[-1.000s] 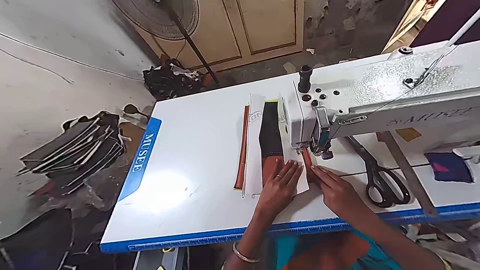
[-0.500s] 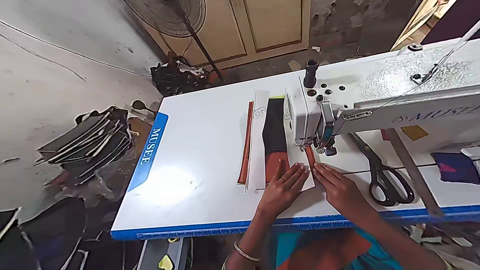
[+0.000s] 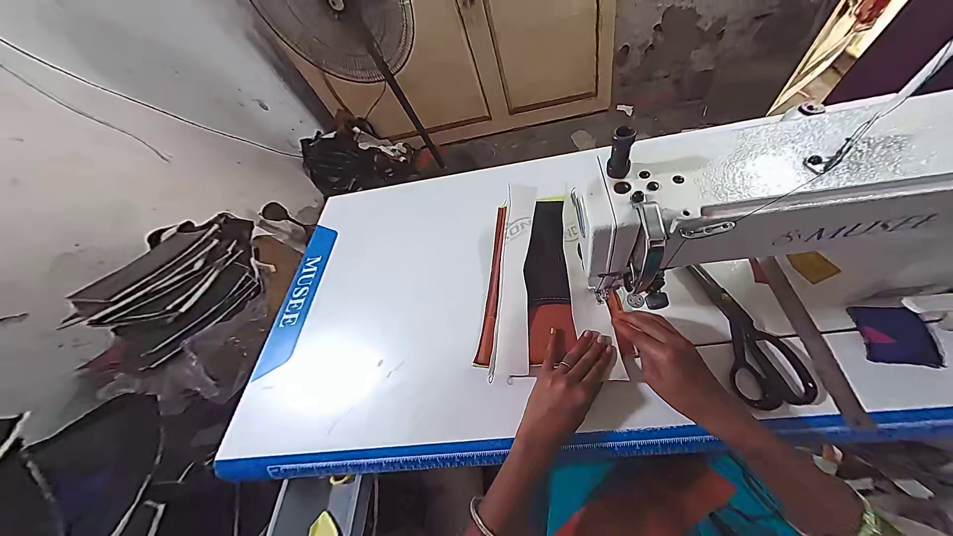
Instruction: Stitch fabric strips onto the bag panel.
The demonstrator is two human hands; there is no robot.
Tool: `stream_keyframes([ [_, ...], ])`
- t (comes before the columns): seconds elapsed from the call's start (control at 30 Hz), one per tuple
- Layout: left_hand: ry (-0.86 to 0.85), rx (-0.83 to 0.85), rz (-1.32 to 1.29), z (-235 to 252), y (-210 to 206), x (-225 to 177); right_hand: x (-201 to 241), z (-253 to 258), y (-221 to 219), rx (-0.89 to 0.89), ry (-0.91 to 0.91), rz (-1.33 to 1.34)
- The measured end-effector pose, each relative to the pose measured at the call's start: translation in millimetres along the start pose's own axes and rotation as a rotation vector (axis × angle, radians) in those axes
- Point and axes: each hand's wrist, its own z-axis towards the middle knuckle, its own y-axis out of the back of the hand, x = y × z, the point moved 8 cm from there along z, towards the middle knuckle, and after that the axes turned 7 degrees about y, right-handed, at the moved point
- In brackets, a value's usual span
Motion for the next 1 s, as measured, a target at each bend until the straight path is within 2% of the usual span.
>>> stream_keyframes([
  [0.17, 0.082, -0.037, 0.052, -0.8, 0.3, -7.0, 16.3, 15.3, -24.4, 0.263, -0.031, -0.198],
  [0.43, 0.150, -0.039, 0.067, -1.0, -2.9, -11.4, 19.3, 10.9, -33.8, 0.276, -0.020, -0.344],
  [0.6, 0.176, -0.047, 0.039, 0.2, -5.0, -9.3, 19.3, 13.2, -36.6, 0.226, 0.012, -0.411],
  [1.0, 0.155, -0.043, 0.037, 5.7, -7.6, -5.5, 12.2, 13.8, -38.6, 0.210, 0.004, -0.414],
])
